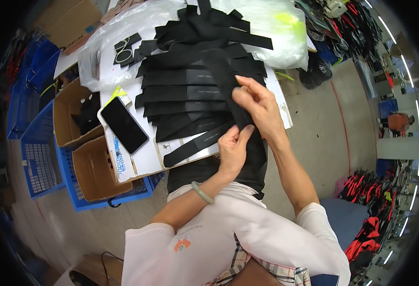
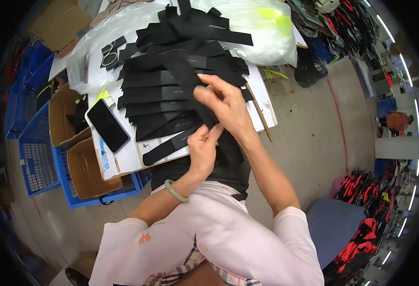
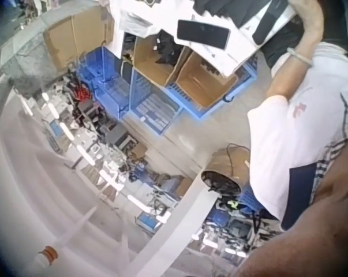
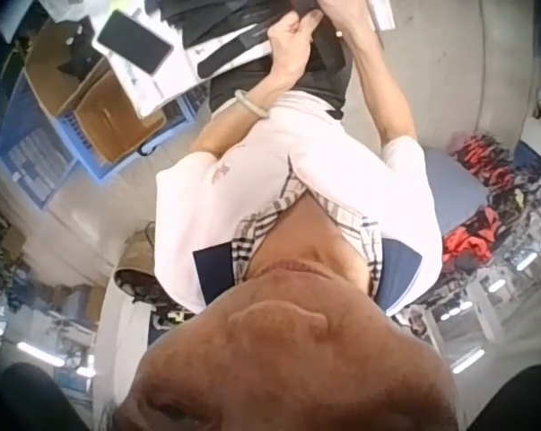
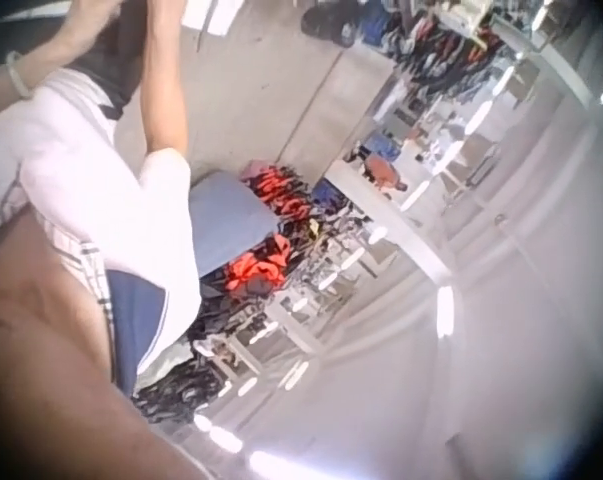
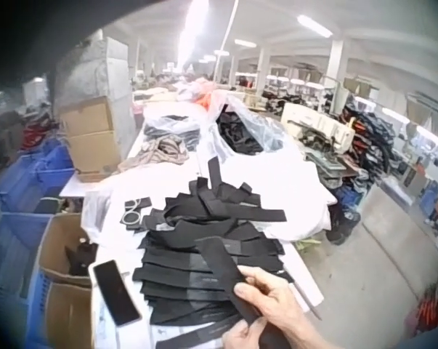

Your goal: The recorder is sorting and folding small black fabric straps at a factory workstation.

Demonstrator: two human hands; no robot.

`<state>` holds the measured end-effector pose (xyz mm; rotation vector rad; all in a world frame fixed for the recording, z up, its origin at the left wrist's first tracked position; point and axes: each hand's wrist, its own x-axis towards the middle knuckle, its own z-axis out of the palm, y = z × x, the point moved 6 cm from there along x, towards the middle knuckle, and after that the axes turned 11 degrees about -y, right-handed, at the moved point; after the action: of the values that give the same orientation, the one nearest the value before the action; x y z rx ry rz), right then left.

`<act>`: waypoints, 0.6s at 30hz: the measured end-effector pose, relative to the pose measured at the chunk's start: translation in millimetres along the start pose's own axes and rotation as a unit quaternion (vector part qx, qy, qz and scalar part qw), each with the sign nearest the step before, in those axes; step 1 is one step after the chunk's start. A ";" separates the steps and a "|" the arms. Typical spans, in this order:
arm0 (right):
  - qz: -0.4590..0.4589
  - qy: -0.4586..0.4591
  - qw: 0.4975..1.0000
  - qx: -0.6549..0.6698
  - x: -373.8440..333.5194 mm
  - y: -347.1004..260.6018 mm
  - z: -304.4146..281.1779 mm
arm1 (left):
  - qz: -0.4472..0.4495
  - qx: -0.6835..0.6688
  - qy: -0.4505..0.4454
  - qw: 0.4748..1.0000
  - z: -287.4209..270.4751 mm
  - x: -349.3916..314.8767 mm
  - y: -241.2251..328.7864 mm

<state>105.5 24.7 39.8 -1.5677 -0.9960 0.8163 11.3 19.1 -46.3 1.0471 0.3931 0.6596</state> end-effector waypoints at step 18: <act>-0.341 -0.024 0.817 -0.464 19.0 61.9 53.1 | -0.337 -0.172 -0.033 0.925 -91.2 13.8 -28.3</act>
<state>77.8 57.8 -31.9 -1.7324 -2.0196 -0.2151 -23.5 79.4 -113.1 0.5369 0.5208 0.0633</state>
